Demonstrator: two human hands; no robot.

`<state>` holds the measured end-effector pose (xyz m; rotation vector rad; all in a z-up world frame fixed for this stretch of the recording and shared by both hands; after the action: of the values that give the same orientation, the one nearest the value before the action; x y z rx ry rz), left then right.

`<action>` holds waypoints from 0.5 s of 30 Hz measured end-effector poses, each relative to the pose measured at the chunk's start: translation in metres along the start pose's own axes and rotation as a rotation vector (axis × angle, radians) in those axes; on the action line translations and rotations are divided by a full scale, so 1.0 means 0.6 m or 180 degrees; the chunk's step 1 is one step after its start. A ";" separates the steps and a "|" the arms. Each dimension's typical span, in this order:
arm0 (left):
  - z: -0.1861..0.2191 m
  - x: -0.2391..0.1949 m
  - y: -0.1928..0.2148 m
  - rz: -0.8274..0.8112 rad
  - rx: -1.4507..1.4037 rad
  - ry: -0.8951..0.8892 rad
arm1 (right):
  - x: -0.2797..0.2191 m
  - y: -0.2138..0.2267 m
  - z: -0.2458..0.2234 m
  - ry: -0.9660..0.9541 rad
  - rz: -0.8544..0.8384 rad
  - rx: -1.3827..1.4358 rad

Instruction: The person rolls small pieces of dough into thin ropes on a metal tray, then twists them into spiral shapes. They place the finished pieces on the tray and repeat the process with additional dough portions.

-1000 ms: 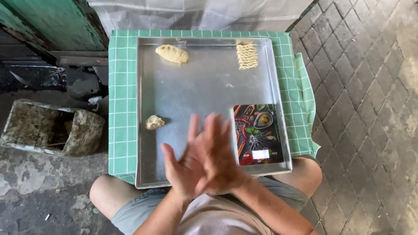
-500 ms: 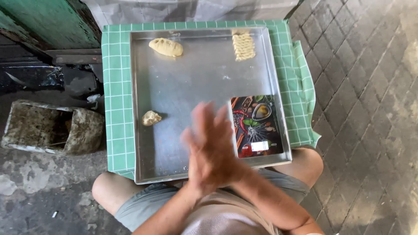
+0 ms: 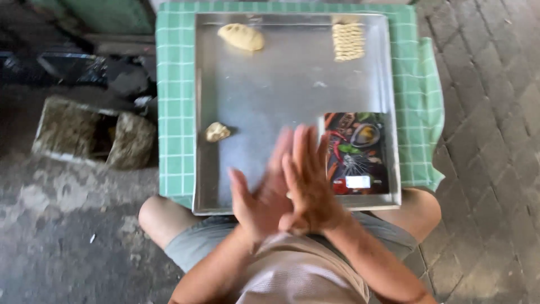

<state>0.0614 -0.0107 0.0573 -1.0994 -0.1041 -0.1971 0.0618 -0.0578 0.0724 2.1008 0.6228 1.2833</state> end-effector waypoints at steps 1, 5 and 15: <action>0.007 0.009 0.019 0.0063 -0.0121 -0.0061 | -0.011 -0.022 -0.015 -0.0090 -0.0108 0.0284; -0.114 -0.019 0.126 -0.1033 -0.0140 -0.0502 | 0.011 -0.007 -0.037 0.0047 0.0150 0.0546; -0.021 -0.002 0.014 0.0120 -0.0380 -0.0151 | 0.025 -0.008 -0.036 0.0079 -0.0080 0.0887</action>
<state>0.0618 -0.0180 0.0439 -1.2243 -0.1150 -0.1448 0.0486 -0.0391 0.0862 2.2928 0.8798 1.2707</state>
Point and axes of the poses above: each hand's wrist, its own x-axis towards the middle knuckle, its own y-axis out of the back of the hand, z = x × y, the point moved 8 cm from there along x, towards the middle knuckle, and after that the axes turned 2 degrees about -z, right-handed, at the moved point
